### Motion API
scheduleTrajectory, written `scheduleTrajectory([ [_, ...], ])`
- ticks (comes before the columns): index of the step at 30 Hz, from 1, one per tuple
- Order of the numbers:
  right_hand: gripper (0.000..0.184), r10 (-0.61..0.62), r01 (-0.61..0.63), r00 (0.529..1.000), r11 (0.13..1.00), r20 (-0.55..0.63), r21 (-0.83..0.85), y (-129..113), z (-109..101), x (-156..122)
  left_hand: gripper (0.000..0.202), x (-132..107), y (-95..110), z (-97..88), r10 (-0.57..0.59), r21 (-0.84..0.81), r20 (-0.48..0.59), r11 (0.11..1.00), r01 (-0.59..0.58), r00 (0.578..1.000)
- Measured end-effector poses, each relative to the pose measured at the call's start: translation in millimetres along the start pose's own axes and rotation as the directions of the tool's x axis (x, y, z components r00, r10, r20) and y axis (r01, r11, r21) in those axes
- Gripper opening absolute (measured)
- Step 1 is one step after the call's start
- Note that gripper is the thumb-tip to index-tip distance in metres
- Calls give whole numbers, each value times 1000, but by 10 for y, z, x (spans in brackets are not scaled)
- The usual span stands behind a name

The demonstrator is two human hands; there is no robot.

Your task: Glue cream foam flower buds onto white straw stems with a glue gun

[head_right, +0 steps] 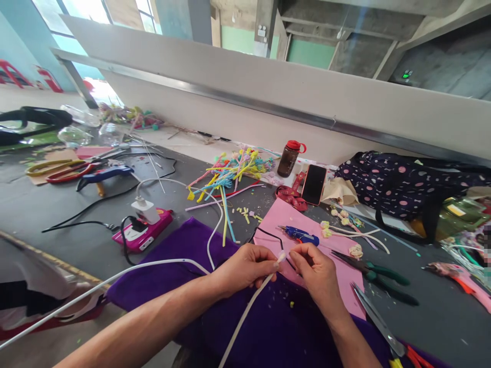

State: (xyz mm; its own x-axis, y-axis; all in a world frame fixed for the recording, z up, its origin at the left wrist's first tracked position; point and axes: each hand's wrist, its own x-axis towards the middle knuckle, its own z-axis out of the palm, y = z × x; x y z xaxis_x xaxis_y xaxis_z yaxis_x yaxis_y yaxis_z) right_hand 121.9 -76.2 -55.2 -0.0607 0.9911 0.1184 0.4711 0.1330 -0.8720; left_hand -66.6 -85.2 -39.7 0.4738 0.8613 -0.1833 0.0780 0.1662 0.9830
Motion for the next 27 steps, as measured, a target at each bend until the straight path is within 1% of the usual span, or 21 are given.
scheduleTrajectory([
  [3, 25, -21, 21, 1000, 1000, -19, -18, -12, -11, -5, 31, 27, -15, 2, -49, 24, 0, 998, 49, 999],
  [6, 25, -39, 39, 999, 999, 2, -33, -25, -4, -5, 28, 46, 0, 6, -79, 32, -5, 996, 79, 997],
  [11, 27, -83, 83, 997, 996, 3, -41, -15, 54, -5, 25, 57, 14, 12, -83, 56, -43, 995, 86, 996],
  [14, 26, -83, 82, 996, 996, -14, -42, -30, 40, -34, 26, 54, 8, 10, -74, 70, -53, 994, 78, 996],
  [16, 24, -77, 76, 997, 996, -23, -48, -116, -12, -57, 27, 49, 10, 8, -56, 27, -36, 998, 57, 998],
  [19, 21, -132, 130, 991, 985, -13, -114, -408, -111, 1, 28, 42, 24, -3, -6, -120, 3, 993, 7, 1000],
  [21, 21, -228, 228, 973, 944, 28, -238, -654, -134, 179, 29, 40, 30, -15, 19, -215, 11, 976, -17, 1000],
  [22, 21, -280, 275, 959, 910, 28, -310, -763, -120, 321, 30, 41, 30, -22, 23, -243, 9, 970, -20, 1000],
  [24, 24, -357, 351, 931, 830, 71, -433, -907, -34, 696, 30, 42, 25, -36, 16, -251, 1, 968, -15, 1000],
  [25, 26, -344, 368, 928, 788, 143, -494, -933, 35, 912, 30, 42, 20, -41, 10, -230, -7, 973, -11, 1000],
  [26, 27, -291, 370, 929, 737, 229, -565, -929, 116, 1132, 29, 42, 17, -45, 3, -197, -14, 980, -6, 1000],
  [27, 27, -257, 365, 930, 717, 262, -593, -902, 204, 1346, 30, 42, 14, -48, -5, -159, -14, 987, 2, 1000],
])
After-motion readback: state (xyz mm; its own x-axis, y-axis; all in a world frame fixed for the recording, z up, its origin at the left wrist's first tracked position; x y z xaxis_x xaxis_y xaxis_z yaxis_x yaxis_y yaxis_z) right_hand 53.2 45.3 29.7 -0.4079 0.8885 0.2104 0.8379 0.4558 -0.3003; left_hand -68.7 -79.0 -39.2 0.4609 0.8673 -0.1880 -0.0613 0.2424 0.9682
